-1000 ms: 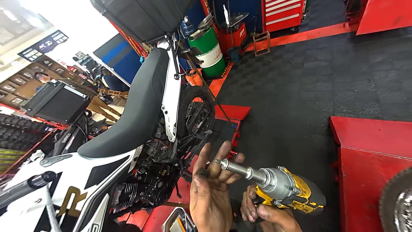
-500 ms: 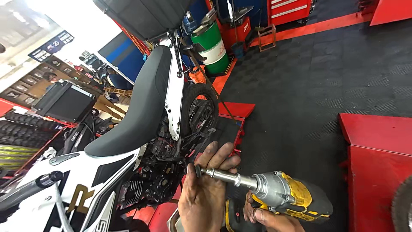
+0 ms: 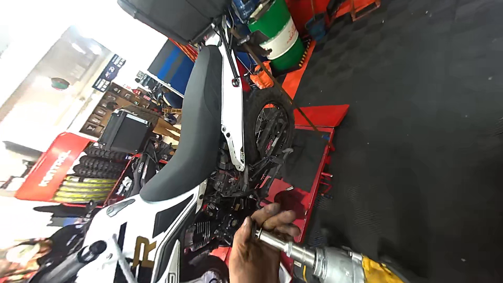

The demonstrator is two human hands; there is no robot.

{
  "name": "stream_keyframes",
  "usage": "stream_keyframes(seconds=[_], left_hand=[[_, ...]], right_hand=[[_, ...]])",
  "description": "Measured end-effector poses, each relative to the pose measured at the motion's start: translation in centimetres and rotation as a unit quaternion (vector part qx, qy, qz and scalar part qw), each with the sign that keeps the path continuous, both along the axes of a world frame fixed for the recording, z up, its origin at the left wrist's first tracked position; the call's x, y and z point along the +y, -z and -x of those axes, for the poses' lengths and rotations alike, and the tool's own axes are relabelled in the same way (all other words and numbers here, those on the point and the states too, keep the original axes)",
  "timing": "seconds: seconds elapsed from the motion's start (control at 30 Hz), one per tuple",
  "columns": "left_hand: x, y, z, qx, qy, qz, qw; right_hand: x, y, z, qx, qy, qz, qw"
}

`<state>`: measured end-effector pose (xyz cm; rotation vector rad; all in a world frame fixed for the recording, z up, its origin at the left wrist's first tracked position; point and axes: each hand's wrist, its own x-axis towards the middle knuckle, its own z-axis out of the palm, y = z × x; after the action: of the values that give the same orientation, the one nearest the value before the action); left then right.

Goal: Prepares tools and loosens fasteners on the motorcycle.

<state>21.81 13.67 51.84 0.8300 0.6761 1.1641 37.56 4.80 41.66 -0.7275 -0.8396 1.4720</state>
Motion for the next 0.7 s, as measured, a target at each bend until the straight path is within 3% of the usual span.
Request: stream_keyframes(seconds=[0.07,0.17,0.27,0.37,0.43,0.57,0.7], left_hand=[[2.3,1.5,1.6,0.024,-0.003,0.032,0.999],[6.1,3.2,4.1,0.027,-0.098,0.067,0.993],[11.8,5.1,6.2,0.04,-0.165,0.134,0.976],[17.6,7.4,9.2,0.086,-0.21,0.166,0.96],[21.1,8.6,10.9,0.18,-0.253,0.147,0.939],[26.8,9.1,13.2,0.23,-0.278,0.122,0.925],[31.5,7.9,13.2,0.211,-0.306,0.148,0.916]], right_hand=[[1.9,1.1,1.9,0.005,-0.001,0.018,1.0],[4.5,3.8,5.7,-0.013,-0.041,0.078,0.996],[9.5,6.0,8.9,-0.12,-0.082,0.079,0.986],[13.0,11.4,15.4,-0.143,0.017,0.009,0.99],[15.7,14.0,18.8,-0.053,0.078,0.002,0.996],[22.9,13.9,22.4,0.145,0.131,0.017,0.981],[29.2,12.1,22.9,0.064,0.143,-0.047,0.987]])
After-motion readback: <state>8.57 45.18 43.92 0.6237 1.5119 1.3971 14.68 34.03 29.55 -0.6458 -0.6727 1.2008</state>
